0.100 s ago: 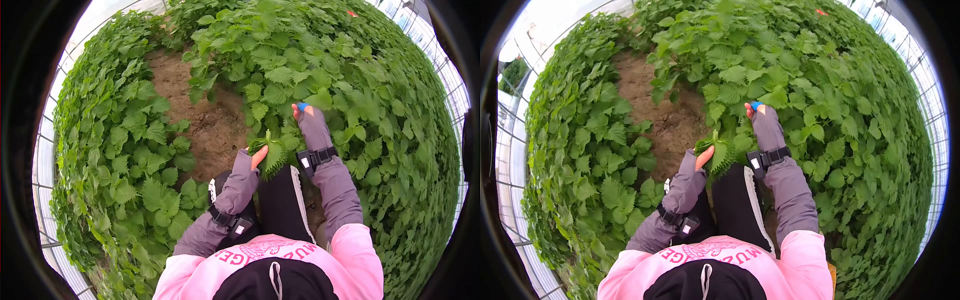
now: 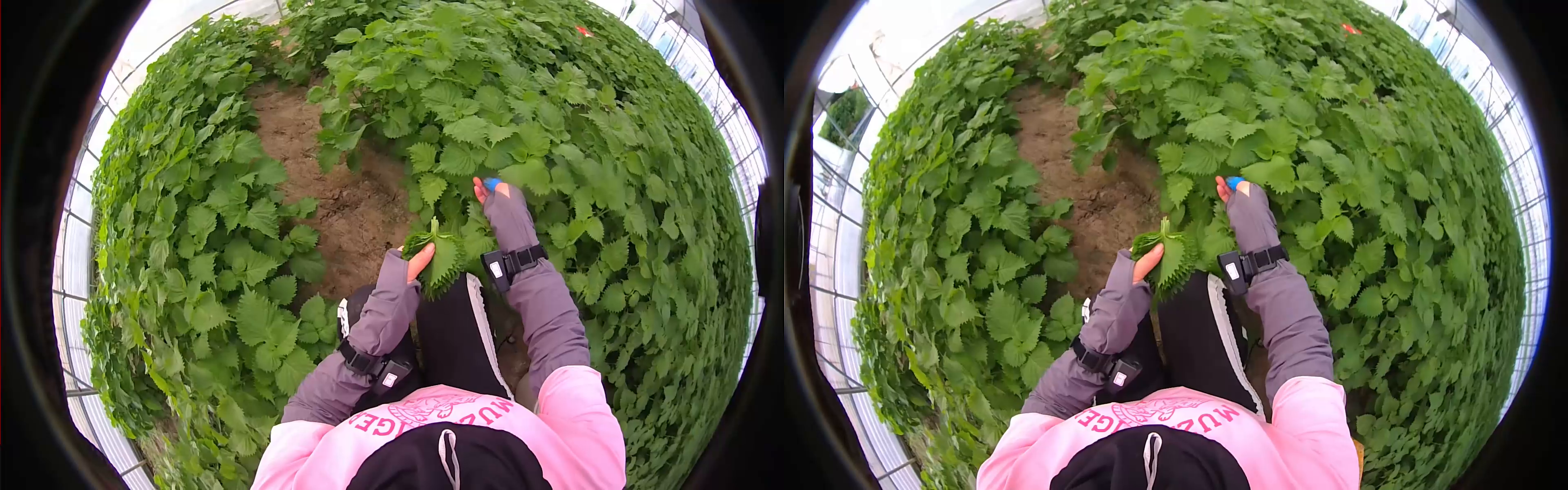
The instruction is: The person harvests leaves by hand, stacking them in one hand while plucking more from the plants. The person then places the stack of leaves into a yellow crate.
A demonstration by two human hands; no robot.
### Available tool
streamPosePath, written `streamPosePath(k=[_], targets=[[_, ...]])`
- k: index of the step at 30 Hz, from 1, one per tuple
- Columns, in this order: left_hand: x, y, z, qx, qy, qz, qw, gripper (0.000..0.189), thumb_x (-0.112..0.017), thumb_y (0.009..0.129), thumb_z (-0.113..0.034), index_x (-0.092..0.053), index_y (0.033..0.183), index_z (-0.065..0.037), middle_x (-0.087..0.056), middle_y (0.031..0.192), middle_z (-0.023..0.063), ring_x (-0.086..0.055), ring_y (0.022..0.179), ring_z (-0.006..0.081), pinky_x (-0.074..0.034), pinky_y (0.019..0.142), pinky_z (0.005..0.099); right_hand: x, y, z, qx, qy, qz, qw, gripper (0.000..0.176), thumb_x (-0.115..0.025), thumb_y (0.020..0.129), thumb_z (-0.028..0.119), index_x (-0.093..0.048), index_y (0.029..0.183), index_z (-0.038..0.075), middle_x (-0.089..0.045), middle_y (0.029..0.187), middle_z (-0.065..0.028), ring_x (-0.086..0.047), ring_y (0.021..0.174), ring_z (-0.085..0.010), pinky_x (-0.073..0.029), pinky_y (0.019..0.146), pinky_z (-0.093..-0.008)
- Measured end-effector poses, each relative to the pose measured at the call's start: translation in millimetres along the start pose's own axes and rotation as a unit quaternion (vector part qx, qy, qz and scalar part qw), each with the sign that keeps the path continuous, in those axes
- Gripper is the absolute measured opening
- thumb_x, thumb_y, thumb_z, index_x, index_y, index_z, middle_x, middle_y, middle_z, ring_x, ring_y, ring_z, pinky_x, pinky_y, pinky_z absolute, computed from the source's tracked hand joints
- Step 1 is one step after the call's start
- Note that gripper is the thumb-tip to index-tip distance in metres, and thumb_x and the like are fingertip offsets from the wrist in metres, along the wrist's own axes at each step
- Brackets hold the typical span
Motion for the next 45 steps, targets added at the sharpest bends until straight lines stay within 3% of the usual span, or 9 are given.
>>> streamPosePath(k=[12,14,15,17,19,22,38,41,45], targets=[[65.0,17.2,57.0,-0.007,-0.054,-0.081,0.995,0.024,-0.049,0.088,-0.015,-0.051,0.105,0.001,-0.054,0.088,0.0037,-0.049,0.075,0.0100,-0.040,0.066,0.0218,11.6,35.7,-45.7,-0.106,-0.024,-0.120,0.987,0.030,-0.045,0.088,0.026,-0.047,0.088,-0.004,-0.049,0.069,-0.0107,-0.048,0.055,-0.0195,-0.045,0.054,-0.0310],[68.7,9.2,54.1,-0.043,0.017,-0.090,0.995,0.024,-0.050,0.088,-0.015,-0.051,0.106,0.001,-0.054,0.086,0.0031,-0.049,0.074,0.0102,-0.040,0.066,0.0223,11.3,32.5,-23.9,0.060,-0.632,0.024,0.773,0.042,-0.042,0.086,0.040,-0.052,0.076,0.001,-0.048,0.062,-0.0080,-0.041,0.053,-0.0174,-0.037,0.049,-0.0313],[60.7,-5.1,28.4,-0.145,0.182,-0.101,0.967,0.024,-0.049,0.088,-0.013,-0.051,0.108,0.000,-0.054,0.093,0.0042,-0.050,0.082,0.0121,-0.040,0.073,0.0231,26.1,41.7,-33.0,0.001,-0.588,-0.009,0.809,0.025,-0.049,0.084,0.025,-0.054,0.103,0.009,-0.057,0.073,-0.0156,-0.053,0.063,-0.0323,-0.043,0.059,-0.0358],[39.5,-23.3,-13.6,-0.239,0.339,-0.107,0.904,0.025,-0.047,0.088,-0.010,-0.050,0.110,0.000,-0.054,0.100,0.0052,-0.051,0.090,0.0139,-0.039,0.081,0.0238,24.1,31.5,-23.1,0.011,-0.589,-0.026,0.808,0.028,-0.049,0.084,0.028,-0.054,0.103,0.009,-0.058,0.076,-0.0163,-0.052,0.063,-0.0326,-0.043,0.059,-0.0351],[31.8,-9.4,-19.7,0.013,0.135,-0.083,0.987,0.027,-0.045,0.087,-0.005,-0.047,0.113,0.001,-0.051,0.106,0.0081,-0.048,0.095,0.0155,-0.036,0.086,0.0258,5.6,8.6,4.1,0.047,-0.587,-0.017,0.808,0.032,-0.048,0.085,0.034,-0.058,0.101,0.008,-0.060,0.084,-0.0129,-0.056,0.074,-0.0221,-0.042,0.068,-0.0291],[36.3,15.6,19.5,-0.092,-0.094,-0.124,0.983,0.026,-0.060,0.082,-0.018,-0.057,0.101,-0.001,-0.058,0.083,-0.0002,-0.050,0.069,0.0083,-0.041,0.063,0.0229,-43.5,-38.1,46.1,0.150,-0.318,0.026,0.936,0.030,-0.049,0.086,0.031,-0.061,0.098,0.007,-0.061,0.087,-0.0062,-0.052,0.085,-0.0129,-0.037,0.078,-0.0252],[36.7,32.2,97.0,-0.137,-0.173,-0.072,0.973,0.015,-0.057,0.083,-0.014,-0.059,0.089,0.000,-0.059,0.073,0.0015,-0.048,0.063,0.0062,-0.040,0.053,0.0229,-93.3,-117.2,-9.0,0.001,-0.234,0.236,0.943,0.018,-0.056,0.084,0.017,-0.063,0.088,0.000,-0.062,0.079,-0.0034,-0.054,0.064,-0.0071,-0.043,0.057,-0.0201],[33.5,-1.0,63.1,-0.251,0.312,-0.233,0.886,0.018,-0.048,0.082,-0.005,-0.055,0.098,-0.001,-0.059,0.082,0.0030,-0.052,0.067,0.0108,-0.042,0.065,0.0234,-81.3,-109.6,-14.3,0.095,-0.331,0.191,0.919,0.019,-0.056,0.083,0.016,-0.062,0.089,-0.001,-0.062,0.077,-0.0041,-0.053,0.065,-0.0072,-0.043,0.059,-0.0214],[8.4,-5.6,29.4,-0.064,-0.106,-0.114,0.986,0.024,-0.055,0.086,-0.023,-0.058,0.093,0.000,-0.060,0.079,0.0014,-0.053,0.068,0.0075,-0.044,0.059,0.0235,-76.4,-115.1,-8.2,0.215,-0.416,0.166,0.868,0.020,-0.057,0.082,0.016,-0.062,0.090,-0.002,-0.062,0.075,-0.0046,-0.052,0.065,-0.0085,-0.042,0.061,-0.0237]])
Point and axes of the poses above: each hand's wrist, its own y-axis towards the middle knuckle, its own x-axis out of the back of the hand, z = x × y, the point moved 5 cm from there along y, towards the middle knuckle
